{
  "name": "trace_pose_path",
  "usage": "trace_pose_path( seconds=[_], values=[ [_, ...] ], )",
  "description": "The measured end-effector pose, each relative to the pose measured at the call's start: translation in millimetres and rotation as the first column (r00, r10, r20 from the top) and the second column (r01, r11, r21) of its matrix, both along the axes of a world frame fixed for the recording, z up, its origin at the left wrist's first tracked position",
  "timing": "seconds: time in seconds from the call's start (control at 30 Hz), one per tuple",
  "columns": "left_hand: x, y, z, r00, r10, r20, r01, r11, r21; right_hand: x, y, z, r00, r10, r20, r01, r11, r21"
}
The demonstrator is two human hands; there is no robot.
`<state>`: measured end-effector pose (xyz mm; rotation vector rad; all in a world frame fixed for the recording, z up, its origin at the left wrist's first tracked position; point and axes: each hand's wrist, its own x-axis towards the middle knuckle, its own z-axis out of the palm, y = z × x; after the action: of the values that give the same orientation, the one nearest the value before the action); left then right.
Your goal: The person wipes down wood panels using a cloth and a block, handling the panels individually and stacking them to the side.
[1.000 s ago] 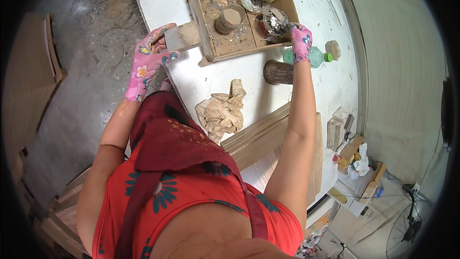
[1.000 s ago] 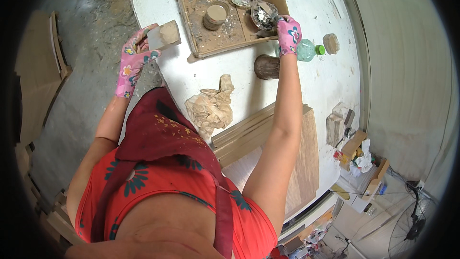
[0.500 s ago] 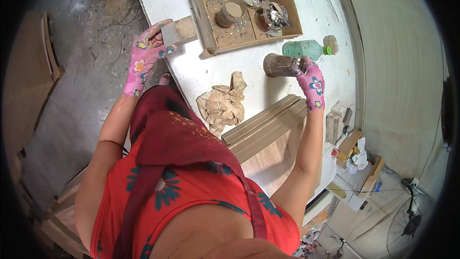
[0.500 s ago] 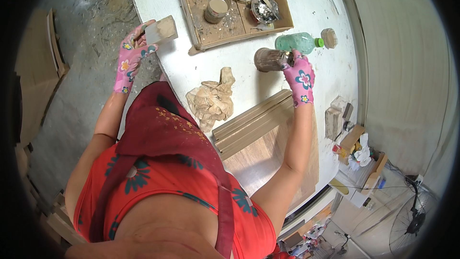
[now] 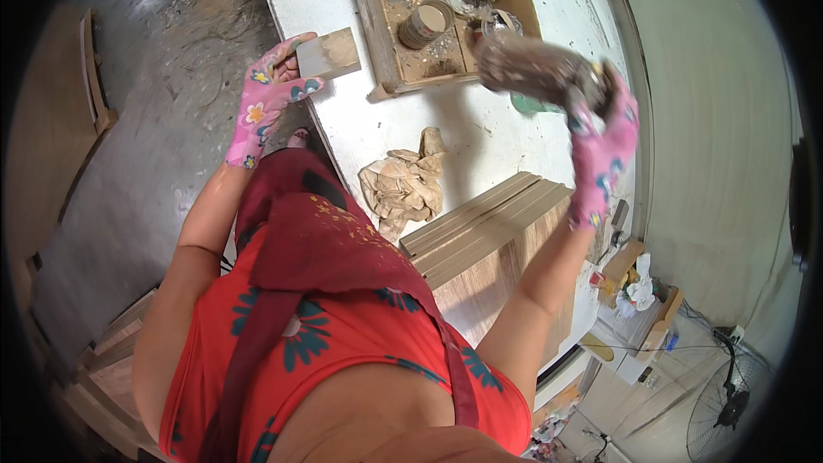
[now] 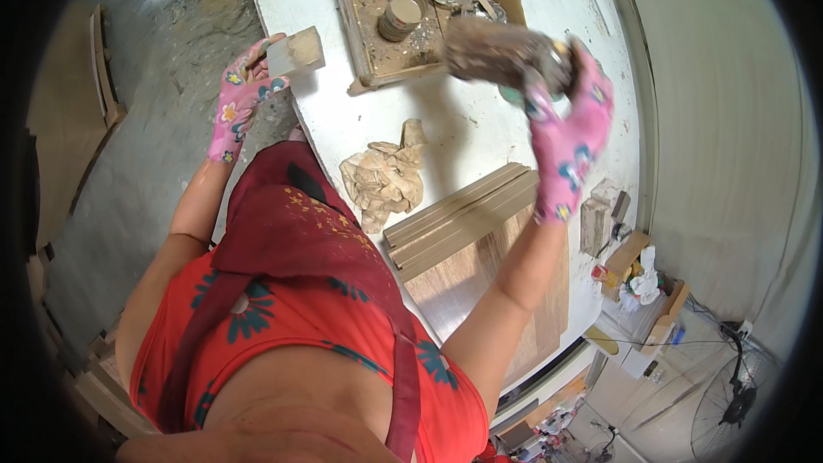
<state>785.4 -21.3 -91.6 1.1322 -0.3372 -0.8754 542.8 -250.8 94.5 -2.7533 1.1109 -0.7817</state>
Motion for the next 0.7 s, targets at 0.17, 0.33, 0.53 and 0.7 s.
trace_pose_path(
  seconds=[0.17,0.33,0.53,0.7],
  values=[
    [-3,7,-3,1.000,-0.001,0.021,0.001,1.000,0.018,67,-9,-39,0.995,0.098,0.024,-0.098,0.995,-0.007],
    [0,21,-7,0.999,0.043,0.006,-0.044,0.998,0.034,111,-15,-58,0.986,0.085,-0.141,-0.085,0.996,0.009],
    [3,32,-15,0.998,0.063,-0.008,-0.063,0.997,0.042,132,-26,-92,0.921,0.032,-0.388,-0.010,0.998,0.060],
    [-4,29,-5,1.000,0.023,-0.010,-0.022,0.999,0.037,112,-21,-100,0.948,0.065,-0.312,-0.019,0.989,0.149]
  ],
)
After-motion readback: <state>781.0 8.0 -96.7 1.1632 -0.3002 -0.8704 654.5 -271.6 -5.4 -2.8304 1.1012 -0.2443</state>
